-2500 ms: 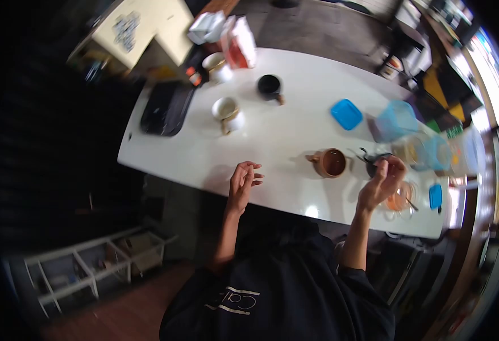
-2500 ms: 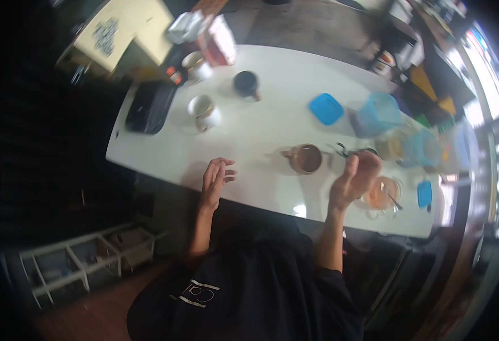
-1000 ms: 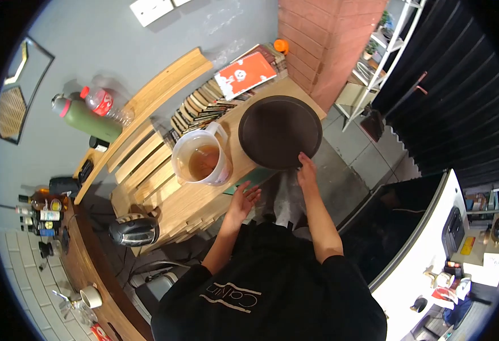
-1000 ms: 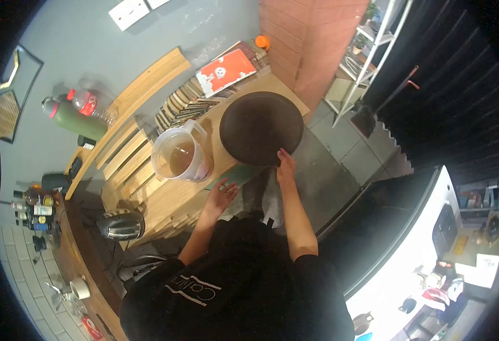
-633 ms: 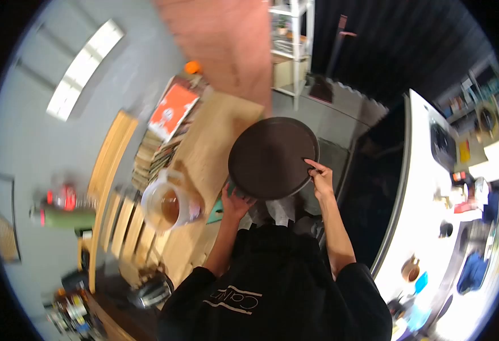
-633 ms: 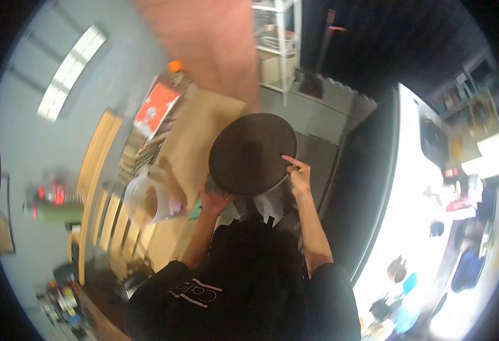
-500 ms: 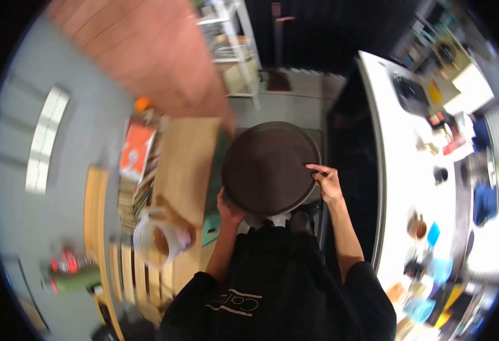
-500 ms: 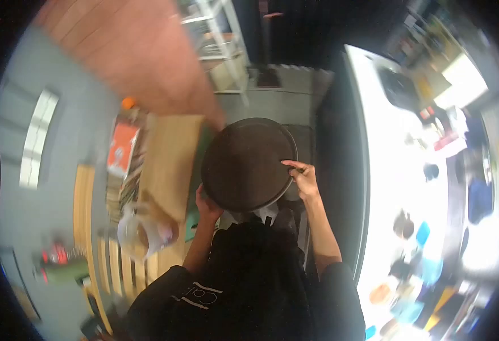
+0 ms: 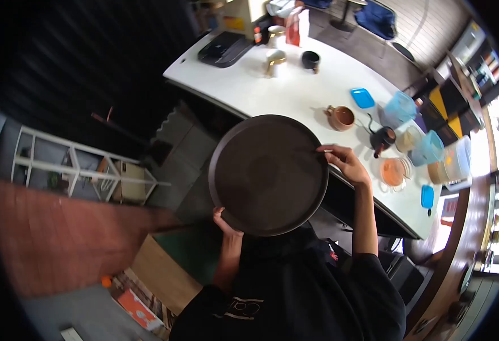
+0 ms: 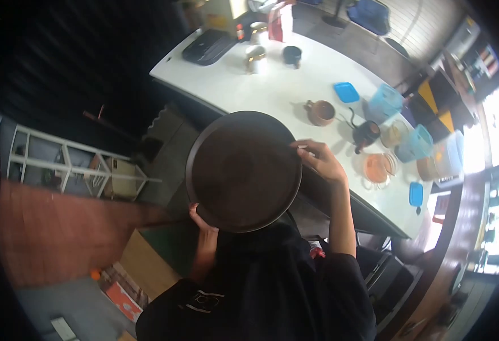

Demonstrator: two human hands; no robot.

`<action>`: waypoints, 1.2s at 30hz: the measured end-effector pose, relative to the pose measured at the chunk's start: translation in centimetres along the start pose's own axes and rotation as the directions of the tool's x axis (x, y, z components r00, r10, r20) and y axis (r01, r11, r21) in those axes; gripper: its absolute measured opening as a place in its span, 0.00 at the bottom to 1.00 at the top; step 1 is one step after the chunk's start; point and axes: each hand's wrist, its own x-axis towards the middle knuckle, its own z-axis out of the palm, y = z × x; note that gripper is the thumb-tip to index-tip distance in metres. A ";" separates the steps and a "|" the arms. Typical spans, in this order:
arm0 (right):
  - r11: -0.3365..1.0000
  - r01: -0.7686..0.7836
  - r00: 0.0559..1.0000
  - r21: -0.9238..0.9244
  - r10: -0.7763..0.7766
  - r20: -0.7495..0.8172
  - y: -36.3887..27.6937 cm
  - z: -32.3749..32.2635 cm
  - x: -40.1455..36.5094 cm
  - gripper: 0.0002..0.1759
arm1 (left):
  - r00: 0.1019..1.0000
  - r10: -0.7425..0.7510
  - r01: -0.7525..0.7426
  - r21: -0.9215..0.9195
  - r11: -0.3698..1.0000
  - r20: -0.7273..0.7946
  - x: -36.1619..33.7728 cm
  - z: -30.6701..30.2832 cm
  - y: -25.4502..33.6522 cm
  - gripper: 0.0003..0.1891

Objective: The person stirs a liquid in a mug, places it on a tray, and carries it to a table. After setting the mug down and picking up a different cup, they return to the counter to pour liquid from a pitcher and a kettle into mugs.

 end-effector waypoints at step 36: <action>0.873 0.123 0.988 -0.472 -0.152 -0.023 -5.0 4.7 20.8 0.45 | 0.972 0.171 -0.181 -0.045 0.982 -0.159 11.9 1.9 3.5 0.23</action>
